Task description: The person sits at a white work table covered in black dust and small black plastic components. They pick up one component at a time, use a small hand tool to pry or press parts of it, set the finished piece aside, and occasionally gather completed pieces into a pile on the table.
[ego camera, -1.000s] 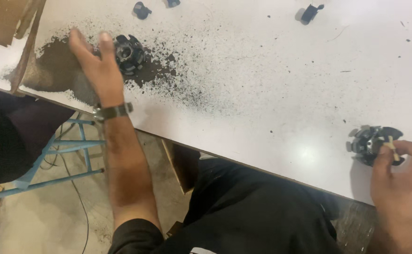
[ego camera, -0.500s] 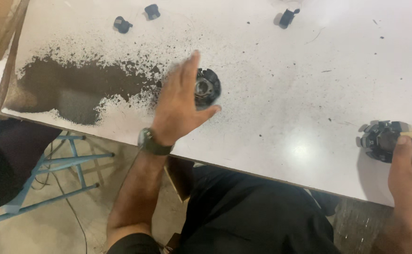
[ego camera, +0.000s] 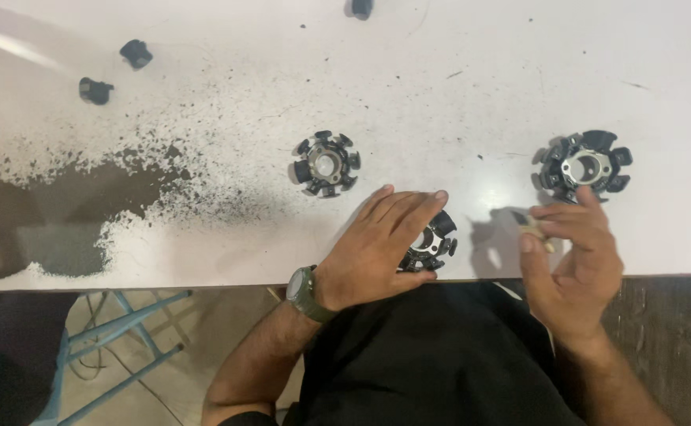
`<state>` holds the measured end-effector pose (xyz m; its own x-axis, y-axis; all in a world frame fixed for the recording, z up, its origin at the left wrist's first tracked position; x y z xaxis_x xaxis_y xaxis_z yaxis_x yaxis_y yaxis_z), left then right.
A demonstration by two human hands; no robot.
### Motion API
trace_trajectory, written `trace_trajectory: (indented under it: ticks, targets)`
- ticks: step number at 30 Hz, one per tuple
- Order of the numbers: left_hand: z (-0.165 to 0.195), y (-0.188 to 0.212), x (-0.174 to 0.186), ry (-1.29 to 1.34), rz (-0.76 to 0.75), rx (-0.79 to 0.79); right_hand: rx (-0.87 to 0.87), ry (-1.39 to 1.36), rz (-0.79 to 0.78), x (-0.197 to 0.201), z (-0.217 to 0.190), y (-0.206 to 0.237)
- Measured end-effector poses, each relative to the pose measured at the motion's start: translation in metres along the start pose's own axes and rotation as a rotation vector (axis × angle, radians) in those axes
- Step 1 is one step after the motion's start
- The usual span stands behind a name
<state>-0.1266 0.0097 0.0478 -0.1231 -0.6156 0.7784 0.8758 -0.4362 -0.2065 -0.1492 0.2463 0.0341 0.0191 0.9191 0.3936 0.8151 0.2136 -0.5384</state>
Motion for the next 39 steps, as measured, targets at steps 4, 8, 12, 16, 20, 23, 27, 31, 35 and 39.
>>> trace_trajectory:
  ticks: [4, 8, 12, 16, 20, 23, 27, 31, 35, 39]
  targets:
    - [0.027, 0.000, 0.027, 0.031, 0.192, -0.142, 0.001, -0.084, -0.043, -0.017, -0.019, 0.003]
    - [0.048, -0.003, 0.020, -0.123, 0.179, -0.130, -0.076, -0.095, -0.088, -0.031, -0.032, 0.001]
    - [0.025, -0.010, 0.007, -0.148, 0.183, 0.073, -0.090, -0.028, -0.134, -0.048, -0.042, -0.003]
    - [0.015, -0.003, 0.003, -0.103, 0.230, 0.159, -0.012, 0.123, -0.216, -0.062, -0.050, -0.005]
    - [0.019, 0.007, 0.008, -0.106, 0.337, 0.168, 0.055, 0.202, -0.200, -0.064, -0.057, -0.006]
    - [0.018, 0.011, 0.010, -0.042, 0.390, 0.179, 0.092, 0.223, -0.211, -0.066, -0.062, -0.007]
    - [0.015, 0.013, 0.011, -0.001, 0.429, 0.191, 0.093, 0.218, -0.245, -0.066, -0.065, -0.013]
    - [0.020, 0.013, 0.011, -0.002, 0.442, 0.171, 0.036, 0.199, -0.277, -0.064, -0.064, -0.020]
    - [0.020, 0.009, 0.005, 0.012, 0.397, 0.198, 0.021, 0.177, -0.299, -0.066, -0.064, -0.025]
    - [0.014, 0.008, -0.003, 0.004, 0.410, 0.253, 0.018, 0.179, -0.308, -0.067, -0.063, -0.023]
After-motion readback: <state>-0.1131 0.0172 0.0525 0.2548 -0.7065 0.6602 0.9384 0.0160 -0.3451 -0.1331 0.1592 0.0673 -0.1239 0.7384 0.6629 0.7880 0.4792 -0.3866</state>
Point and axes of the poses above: each hand's wrist, its own y-axis away from the middle knuckle, its own x-axis out of the back of the hand, z = x × y, the point moved 8 cm from there along -y, towards the middle knuckle, and after that the axes turned 3 degrees about -y, right-handed, at the moved point
